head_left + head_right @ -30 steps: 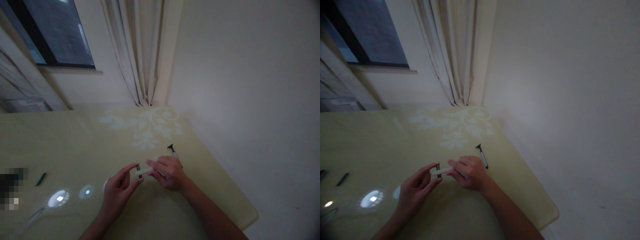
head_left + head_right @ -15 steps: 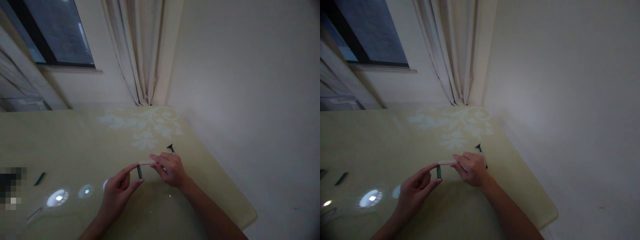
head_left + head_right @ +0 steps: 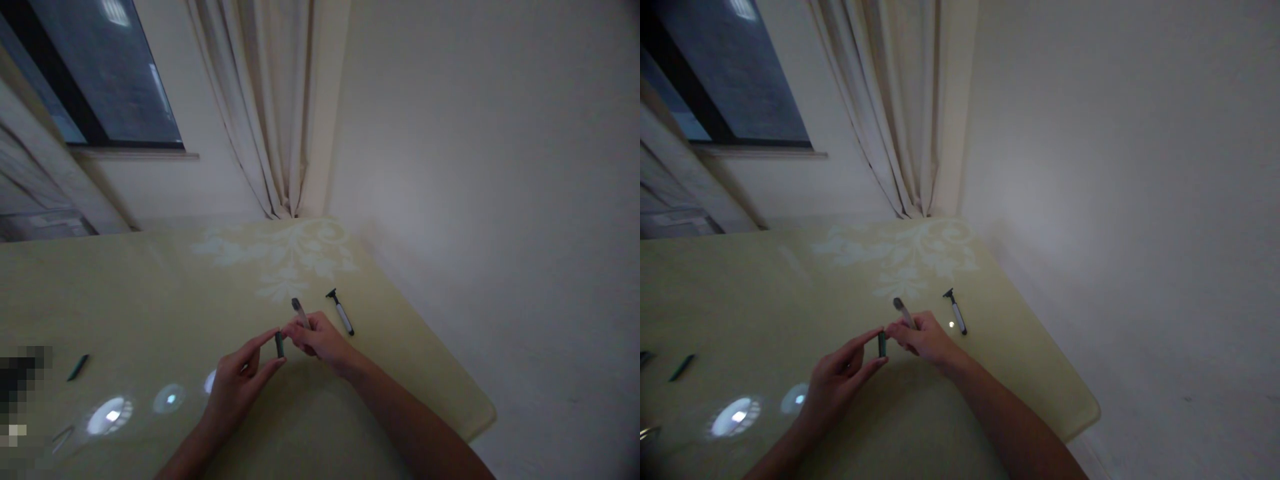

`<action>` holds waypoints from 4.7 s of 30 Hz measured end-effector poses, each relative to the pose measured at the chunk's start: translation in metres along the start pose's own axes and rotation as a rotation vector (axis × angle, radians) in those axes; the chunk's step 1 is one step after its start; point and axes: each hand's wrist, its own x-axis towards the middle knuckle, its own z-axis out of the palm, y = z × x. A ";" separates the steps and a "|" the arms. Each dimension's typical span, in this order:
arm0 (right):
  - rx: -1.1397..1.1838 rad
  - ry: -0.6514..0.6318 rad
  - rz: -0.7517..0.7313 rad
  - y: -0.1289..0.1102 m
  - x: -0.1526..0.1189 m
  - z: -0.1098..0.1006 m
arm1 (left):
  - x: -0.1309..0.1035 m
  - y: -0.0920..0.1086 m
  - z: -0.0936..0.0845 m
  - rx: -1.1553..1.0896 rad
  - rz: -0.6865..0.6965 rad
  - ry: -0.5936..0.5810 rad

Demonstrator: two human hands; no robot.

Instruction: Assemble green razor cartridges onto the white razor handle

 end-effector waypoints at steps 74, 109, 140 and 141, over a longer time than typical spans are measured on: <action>-1.181 0.687 0.185 0.009 -0.009 -0.124 | 0.104 0.020 0.095 0.447 -0.094 -0.384; -1.118 0.769 0.124 0.006 -0.014 -0.126 | 0.070 0.008 0.086 0.412 -0.051 -0.246; -1.331 0.316 -0.049 0.020 0.032 -0.015 | 0.071 -0.051 -0.026 0.446 -0.278 -0.212; -1.331 0.296 -0.053 0.021 0.036 -0.006 | 0.067 -0.056 -0.036 0.437 -0.276 -0.187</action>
